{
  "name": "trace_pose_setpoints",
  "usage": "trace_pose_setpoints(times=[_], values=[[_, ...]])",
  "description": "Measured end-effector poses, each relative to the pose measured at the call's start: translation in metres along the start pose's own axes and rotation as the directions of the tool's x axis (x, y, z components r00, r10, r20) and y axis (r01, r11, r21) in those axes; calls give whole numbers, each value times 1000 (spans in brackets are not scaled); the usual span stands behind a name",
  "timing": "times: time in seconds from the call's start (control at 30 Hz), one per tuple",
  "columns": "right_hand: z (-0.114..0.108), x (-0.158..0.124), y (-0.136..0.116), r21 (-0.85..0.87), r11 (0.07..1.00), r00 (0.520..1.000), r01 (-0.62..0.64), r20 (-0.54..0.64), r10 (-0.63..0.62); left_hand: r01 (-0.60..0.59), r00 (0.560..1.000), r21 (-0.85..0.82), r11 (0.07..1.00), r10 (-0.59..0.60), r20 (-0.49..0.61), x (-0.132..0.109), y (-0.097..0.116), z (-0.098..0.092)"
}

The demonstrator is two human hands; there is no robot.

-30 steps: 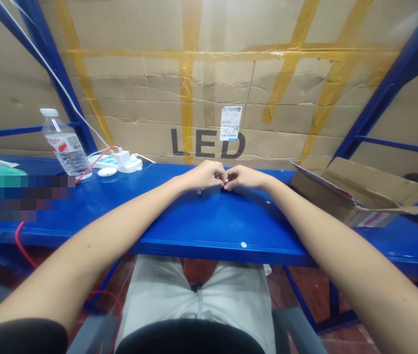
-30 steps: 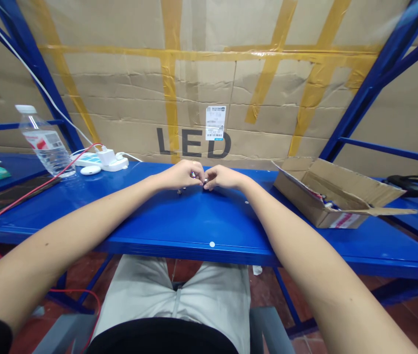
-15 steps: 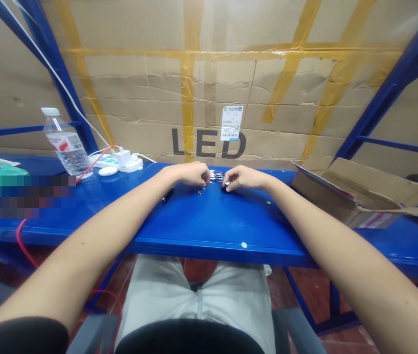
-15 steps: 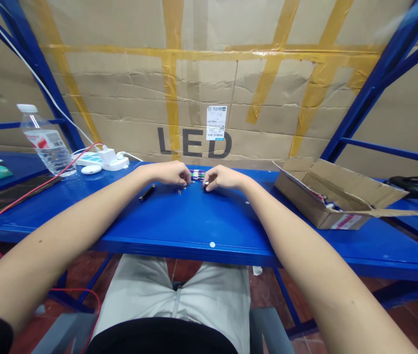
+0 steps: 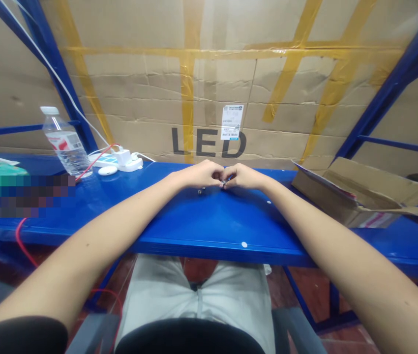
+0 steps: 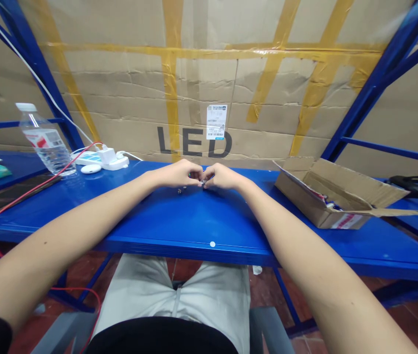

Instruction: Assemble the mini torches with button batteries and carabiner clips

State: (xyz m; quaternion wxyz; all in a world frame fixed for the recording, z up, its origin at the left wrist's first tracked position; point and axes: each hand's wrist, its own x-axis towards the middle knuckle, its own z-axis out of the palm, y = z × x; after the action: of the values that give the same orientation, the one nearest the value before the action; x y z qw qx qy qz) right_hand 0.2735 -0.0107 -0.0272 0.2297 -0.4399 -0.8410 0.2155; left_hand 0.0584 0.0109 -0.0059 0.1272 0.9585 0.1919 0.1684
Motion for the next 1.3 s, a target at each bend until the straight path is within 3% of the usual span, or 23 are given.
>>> trace_pose_setpoints(times=[0.13, 0.33, 0.77, 1.03, 1.3], values=[[-2, -1, -4, -7, 997, 996, 78, -46, -79, -79, 994, 55, 995, 83, -77, 3, -4, 9], [-4, -1, -6, 143, 989, 991, 35, -131, -16, -151, 979, 80, 985, 160, -126, 4, -6, 10], [-3, 1, 3, 394, 918, 995, 49, -94, -13, -237, 948, 129, 963, 259, -187, 4, -7, 8], [-5, -1, 1, 425, 902, 990, 77, -140, -19, -182, 949, 118, 976, 206, -238, 3, 1, 7], [-5, -1, -4, 312, 946, 981, 90, -193, -30, -199, 952, 157, 967, 229, -203, 5, -5, 8]])
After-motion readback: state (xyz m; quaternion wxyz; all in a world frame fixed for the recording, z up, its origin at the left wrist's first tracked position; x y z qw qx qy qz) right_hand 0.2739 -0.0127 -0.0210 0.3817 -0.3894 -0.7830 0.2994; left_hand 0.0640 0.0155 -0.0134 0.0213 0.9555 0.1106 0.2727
